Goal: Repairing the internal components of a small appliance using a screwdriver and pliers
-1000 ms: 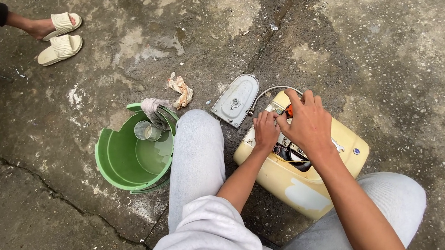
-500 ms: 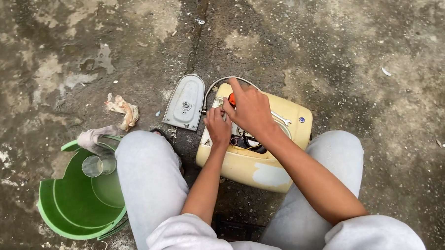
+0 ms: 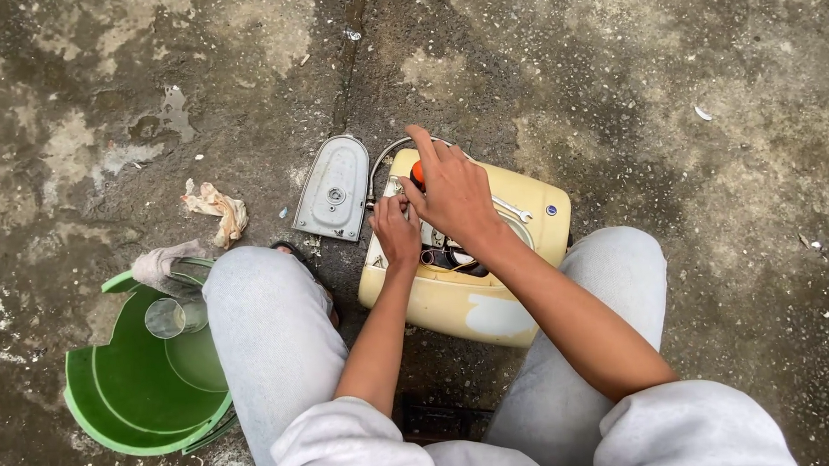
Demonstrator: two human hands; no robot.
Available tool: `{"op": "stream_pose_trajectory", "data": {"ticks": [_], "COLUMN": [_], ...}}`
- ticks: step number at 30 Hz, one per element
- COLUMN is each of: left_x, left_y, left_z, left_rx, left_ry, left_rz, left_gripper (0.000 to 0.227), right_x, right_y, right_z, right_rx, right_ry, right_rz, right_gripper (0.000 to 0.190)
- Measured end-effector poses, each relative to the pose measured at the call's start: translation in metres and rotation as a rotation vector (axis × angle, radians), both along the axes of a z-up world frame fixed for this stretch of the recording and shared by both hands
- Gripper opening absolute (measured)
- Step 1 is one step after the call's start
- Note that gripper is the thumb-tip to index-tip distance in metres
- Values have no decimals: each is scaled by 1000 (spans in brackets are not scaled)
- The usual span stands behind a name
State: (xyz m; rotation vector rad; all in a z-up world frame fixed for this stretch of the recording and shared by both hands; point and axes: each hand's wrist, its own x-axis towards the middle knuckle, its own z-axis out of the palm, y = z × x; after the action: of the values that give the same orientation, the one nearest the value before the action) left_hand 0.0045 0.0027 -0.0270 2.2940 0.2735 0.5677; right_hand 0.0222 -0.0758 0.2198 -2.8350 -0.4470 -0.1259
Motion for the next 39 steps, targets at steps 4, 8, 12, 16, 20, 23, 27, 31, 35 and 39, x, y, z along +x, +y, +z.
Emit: {"op": "stream_pose_trajectory", "data": {"ticks": [4, 8, 12, 16, 20, 23, 27, 31, 35, 39], "left_x": [0, -1, -2, -7, -8, -9, -9, -8, -7, -6], "left_y": [0, -1, -1, 1, 1, 3, 1, 1, 3, 1], "left_z": [4, 2, 1, 16, 19, 24, 28, 30, 28, 27], "left_rx": [-4, 21, 33, 54, 74, 51, 24, 33, 41, 37], "left_ry": [0, -19, -63, -7, -6, 13, 17, 16, 36, 49], "left_rz": [-8, -5, 2, -60, -47, -63, -53, -42, -52, -44], "left_gripper": [18, 17, 16, 13, 13, 9, 9, 8, 10, 11], "right_x": [-2, 0, -2, 3, 5, 6, 4, 11, 9, 14], "right_y": [-1, -7, -2, -3, -8, -10, -9, -9, -8, -13], "right_z": [2, -14, -6, 7, 10, 10, 20, 8, 14, 5], "right_rx": [-192, -267, -218, -103, -73, -112, -42, 37, -35, -46], "right_ry": [-106, -158, -197, -174, -88, -82, -60, -150, -162, -164], "right_rz": [24, 28, 22, 137, 167, 136, 107, 170, 150, 109], "right_gripper": [76, 52, 55, 50, 80, 81, 69, 38, 71, 62]}}
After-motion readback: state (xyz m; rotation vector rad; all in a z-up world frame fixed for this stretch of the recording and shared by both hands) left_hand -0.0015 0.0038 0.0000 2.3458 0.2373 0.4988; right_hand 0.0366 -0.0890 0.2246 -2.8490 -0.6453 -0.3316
